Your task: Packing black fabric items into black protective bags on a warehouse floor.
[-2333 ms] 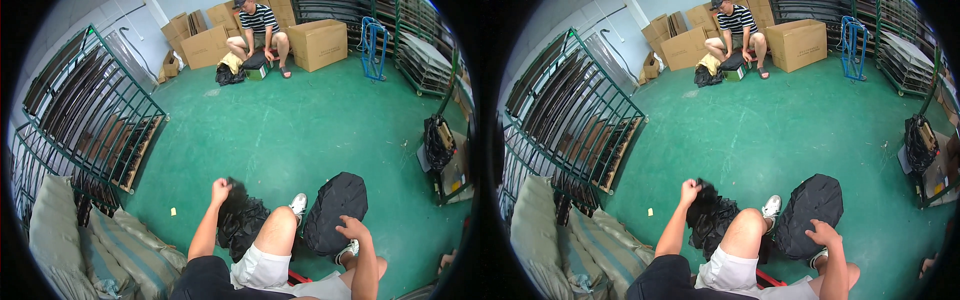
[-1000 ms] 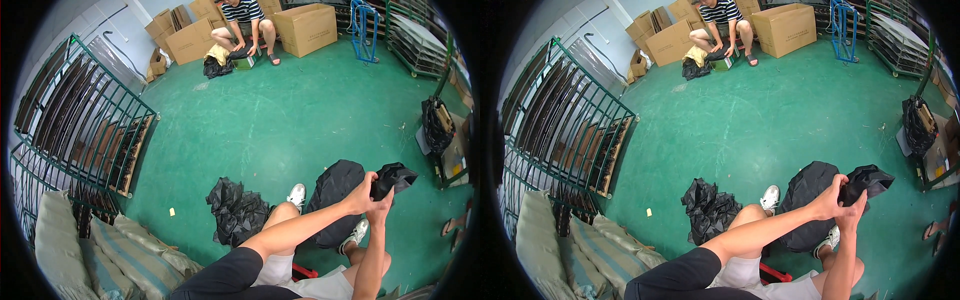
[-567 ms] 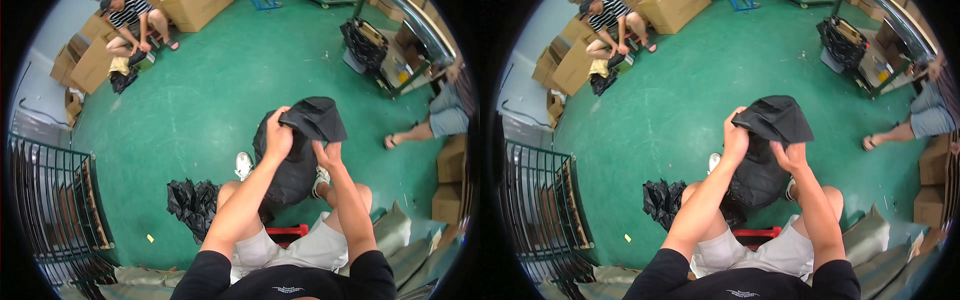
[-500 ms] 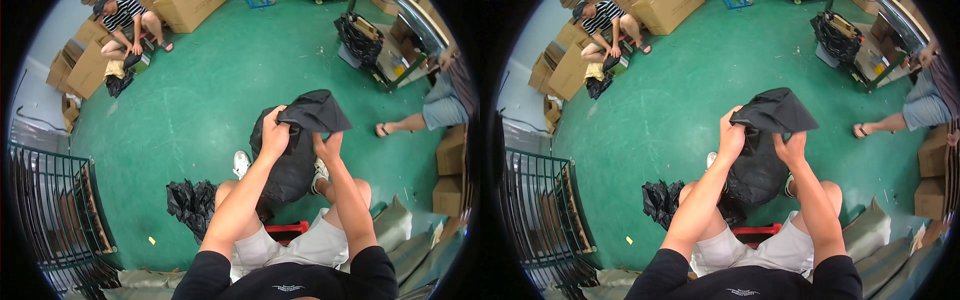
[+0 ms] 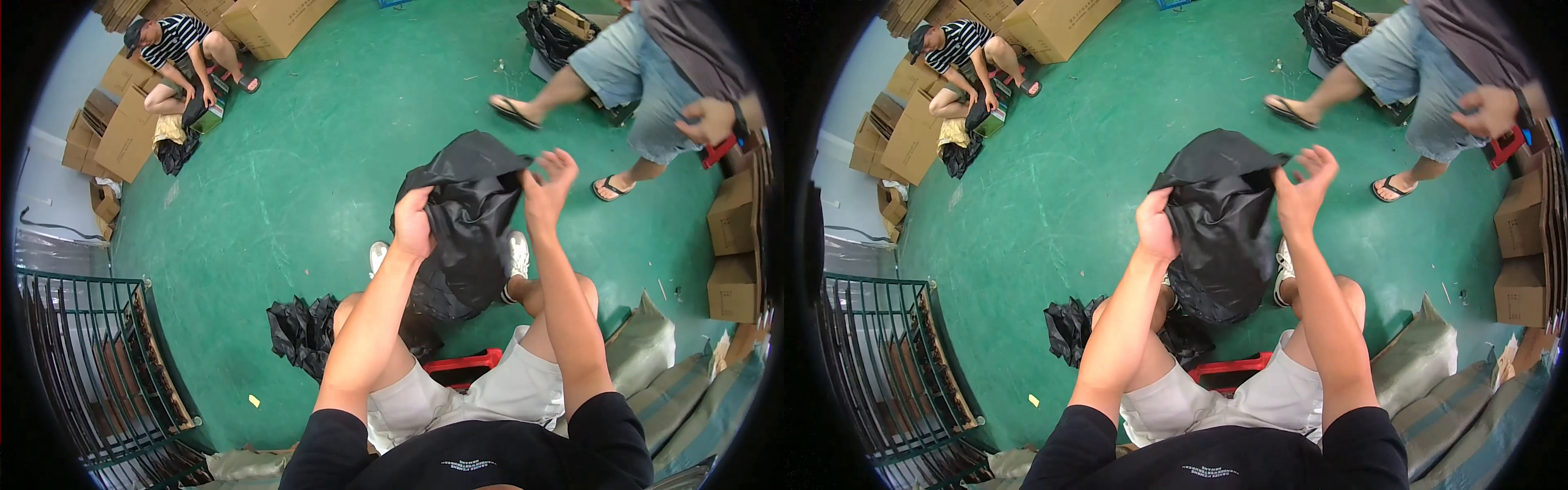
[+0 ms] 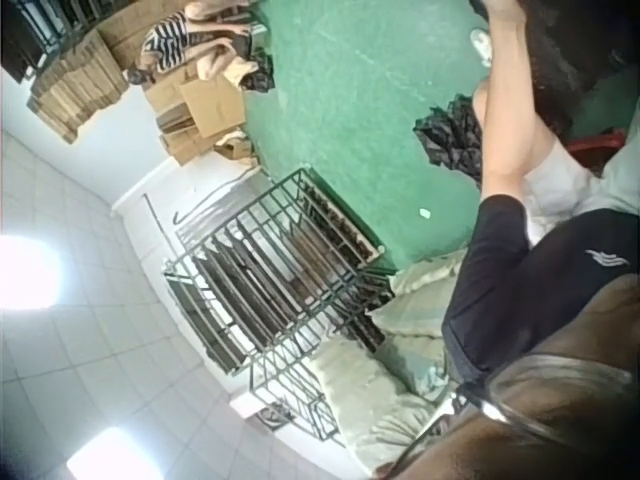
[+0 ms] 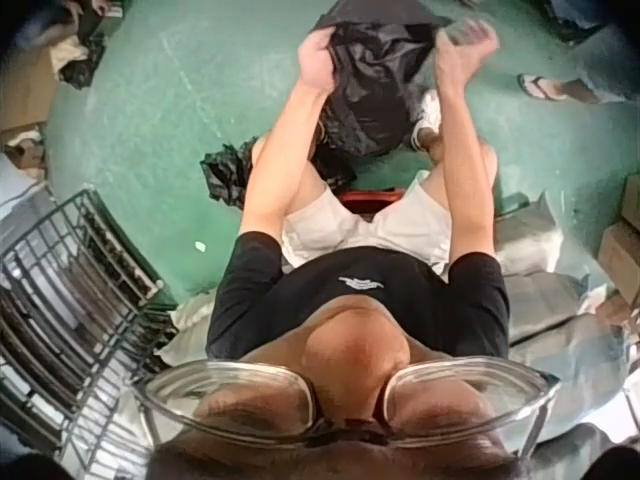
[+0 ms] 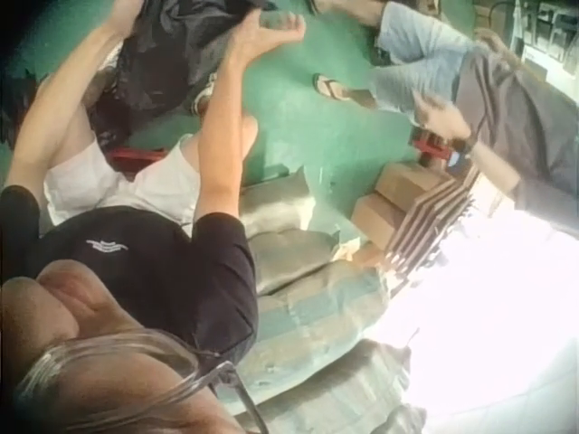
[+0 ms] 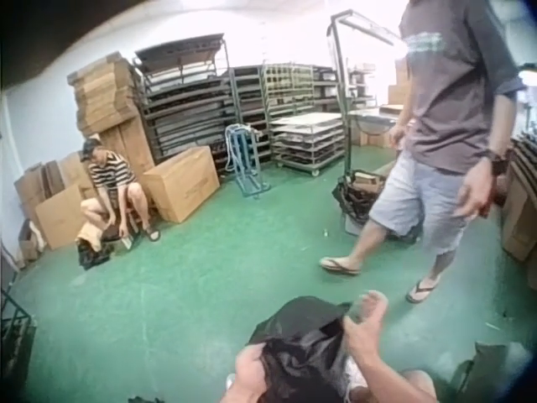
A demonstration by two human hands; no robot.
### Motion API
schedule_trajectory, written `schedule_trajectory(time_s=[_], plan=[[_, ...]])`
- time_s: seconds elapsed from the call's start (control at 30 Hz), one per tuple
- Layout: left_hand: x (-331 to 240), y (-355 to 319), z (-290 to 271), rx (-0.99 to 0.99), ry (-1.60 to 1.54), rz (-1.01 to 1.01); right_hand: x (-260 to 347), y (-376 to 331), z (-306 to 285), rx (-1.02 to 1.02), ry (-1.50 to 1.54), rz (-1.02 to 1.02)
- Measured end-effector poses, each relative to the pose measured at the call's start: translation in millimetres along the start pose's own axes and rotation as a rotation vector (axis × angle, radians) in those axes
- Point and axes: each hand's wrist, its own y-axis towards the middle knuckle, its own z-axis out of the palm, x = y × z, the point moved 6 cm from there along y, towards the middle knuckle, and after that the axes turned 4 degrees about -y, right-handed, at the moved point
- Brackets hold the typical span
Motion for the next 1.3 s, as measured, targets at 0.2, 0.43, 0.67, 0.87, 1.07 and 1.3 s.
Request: schedule_trajectory(time_s=[0.2, 0.43, 0.67, 0.87, 1.07, 1.3], plan=[[-9.3, -3.1, 3.6, -0.054, -0.1, 0.037, 5.8, -39.9, 53.6, 0.917, 0.853, 0.774], [-47.4, 9.8, -4.8, -0.236, 0.515, 0.249, -27.6, 6.6, 32.9, 0.722, 0.786, 0.621], [-65.5, 1.7, -25.1, -0.255, 0.35, -0.141, -12.2, 8.2, 17.2, 1.0, 0.878, 0.817], [-63.4, 4.9, -19.9, -0.229, 0.405, -0.083, -14.1, 7.6, 23.7, 0.94, 0.865, 0.81], [-62.7, 4.7, 1.6, -0.192, 0.538, 0.0, -20.9, 11.0, 21.6, 0.773, 0.697, 0.866], [-86.3, 3.8, -19.8, -0.474, 1.232, 0.496, -13.3, 1.5, 18.0, 0.931, 0.809, 0.672]])
